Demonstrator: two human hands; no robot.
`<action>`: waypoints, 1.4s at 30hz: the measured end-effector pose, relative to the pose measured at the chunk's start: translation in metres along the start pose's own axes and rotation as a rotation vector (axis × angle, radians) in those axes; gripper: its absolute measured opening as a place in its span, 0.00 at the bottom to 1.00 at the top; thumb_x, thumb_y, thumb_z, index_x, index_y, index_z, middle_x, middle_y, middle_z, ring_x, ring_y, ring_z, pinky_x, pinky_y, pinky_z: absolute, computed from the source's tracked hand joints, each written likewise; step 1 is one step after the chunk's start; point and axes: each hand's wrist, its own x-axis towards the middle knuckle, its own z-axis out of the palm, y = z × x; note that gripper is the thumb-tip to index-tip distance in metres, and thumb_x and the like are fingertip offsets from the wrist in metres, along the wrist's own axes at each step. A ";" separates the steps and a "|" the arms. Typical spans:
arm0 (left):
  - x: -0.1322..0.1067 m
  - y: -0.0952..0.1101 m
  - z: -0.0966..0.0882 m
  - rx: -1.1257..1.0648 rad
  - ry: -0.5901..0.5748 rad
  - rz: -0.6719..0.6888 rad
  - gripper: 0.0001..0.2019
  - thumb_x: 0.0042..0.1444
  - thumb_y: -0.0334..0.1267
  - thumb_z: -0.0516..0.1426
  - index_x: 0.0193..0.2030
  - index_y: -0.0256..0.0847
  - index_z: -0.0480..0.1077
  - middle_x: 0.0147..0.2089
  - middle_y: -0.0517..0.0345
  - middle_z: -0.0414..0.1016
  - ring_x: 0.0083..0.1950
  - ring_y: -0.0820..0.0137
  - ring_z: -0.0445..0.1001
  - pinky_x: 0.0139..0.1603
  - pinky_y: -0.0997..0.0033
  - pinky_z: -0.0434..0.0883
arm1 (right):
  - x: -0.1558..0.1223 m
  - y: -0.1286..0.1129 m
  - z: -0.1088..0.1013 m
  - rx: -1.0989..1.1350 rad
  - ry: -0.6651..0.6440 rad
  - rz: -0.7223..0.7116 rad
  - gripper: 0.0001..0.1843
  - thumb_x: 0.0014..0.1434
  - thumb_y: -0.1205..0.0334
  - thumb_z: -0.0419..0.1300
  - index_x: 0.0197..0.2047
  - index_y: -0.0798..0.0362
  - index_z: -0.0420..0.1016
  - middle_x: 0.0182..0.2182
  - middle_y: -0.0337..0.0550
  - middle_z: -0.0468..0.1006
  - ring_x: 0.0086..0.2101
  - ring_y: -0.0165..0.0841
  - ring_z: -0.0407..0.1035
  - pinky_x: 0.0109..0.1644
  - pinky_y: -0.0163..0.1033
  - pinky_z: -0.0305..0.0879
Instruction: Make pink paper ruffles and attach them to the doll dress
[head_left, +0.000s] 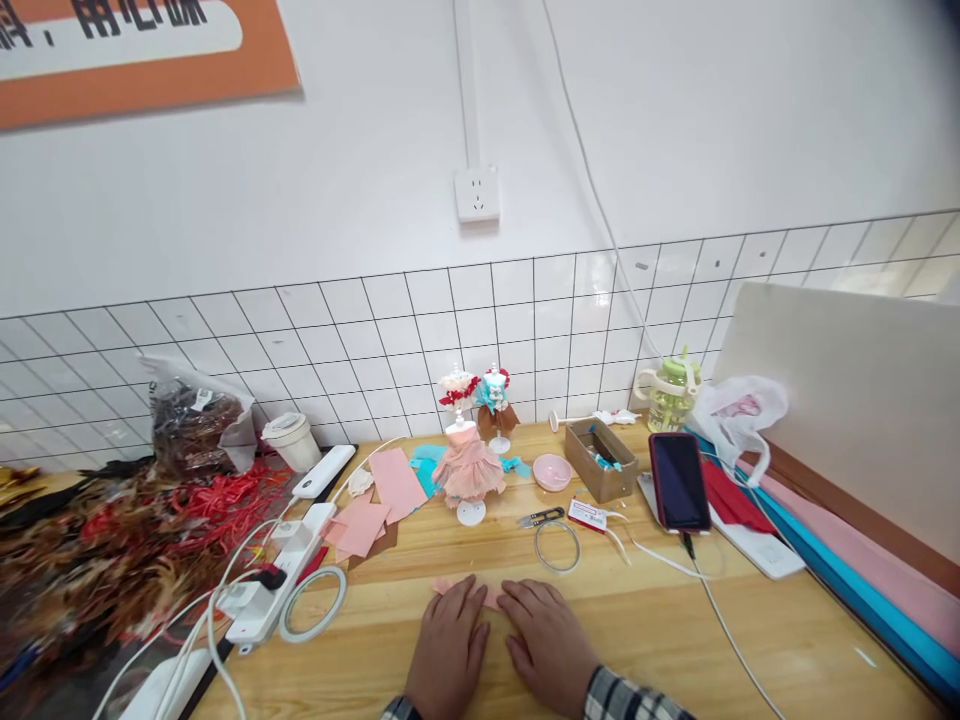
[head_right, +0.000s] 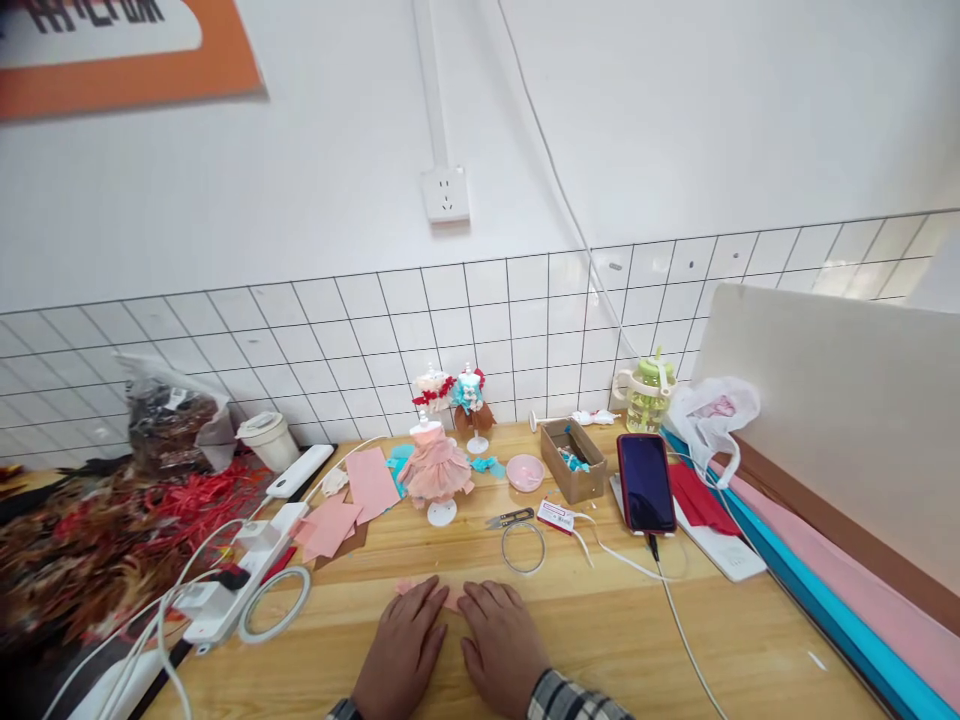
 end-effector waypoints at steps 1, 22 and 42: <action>0.000 -0.001 -0.001 -0.004 0.004 -0.002 0.19 0.63 0.41 0.51 0.60 0.45 0.67 0.60 0.50 0.72 0.59 0.61 0.72 0.57 0.54 0.72 | -0.001 0.002 0.002 0.009 0.010 0.002 0.24 0.62 0.56 0.51 0.61 0.45 0.65 0.63 0.39 0.64 0.60 0.41 0.56 0.67 0.49 0.45; 0.193 -0.058 -0.136 -0.718 0.293 -0.511 0.46 0.45 0.53 0.66 0.68 0.41 0.54 0.69 0.41 0.58 0.69 0.53 0.58 0.65 0.54 0.59 | 0.004 0.006 0.010 0.036 0.187 -0.031 0.15 0.55 0.63 0.57 0.47 0.50 0.72 0.53 0.43 0.73 0.53 0.39 0.61 0.61 0.46 0.52; -0.017 -0.016 -0.186 -0.306 0.560 0.289 0.22 0.52 0.28 0.58 0.51 0.56 0.72 0.41 0.61 0.83 0.43 0.62 0.80 0.68 0.45 0.58 | -0.009 -0.024 -0.048 0.181 0.840 -0.125 0.09 0.63 0.66 0.53 0.43 0.48 0.72 0.38 0.44 0.74 0.41 0.36 0.68 0.45 0.43 0.66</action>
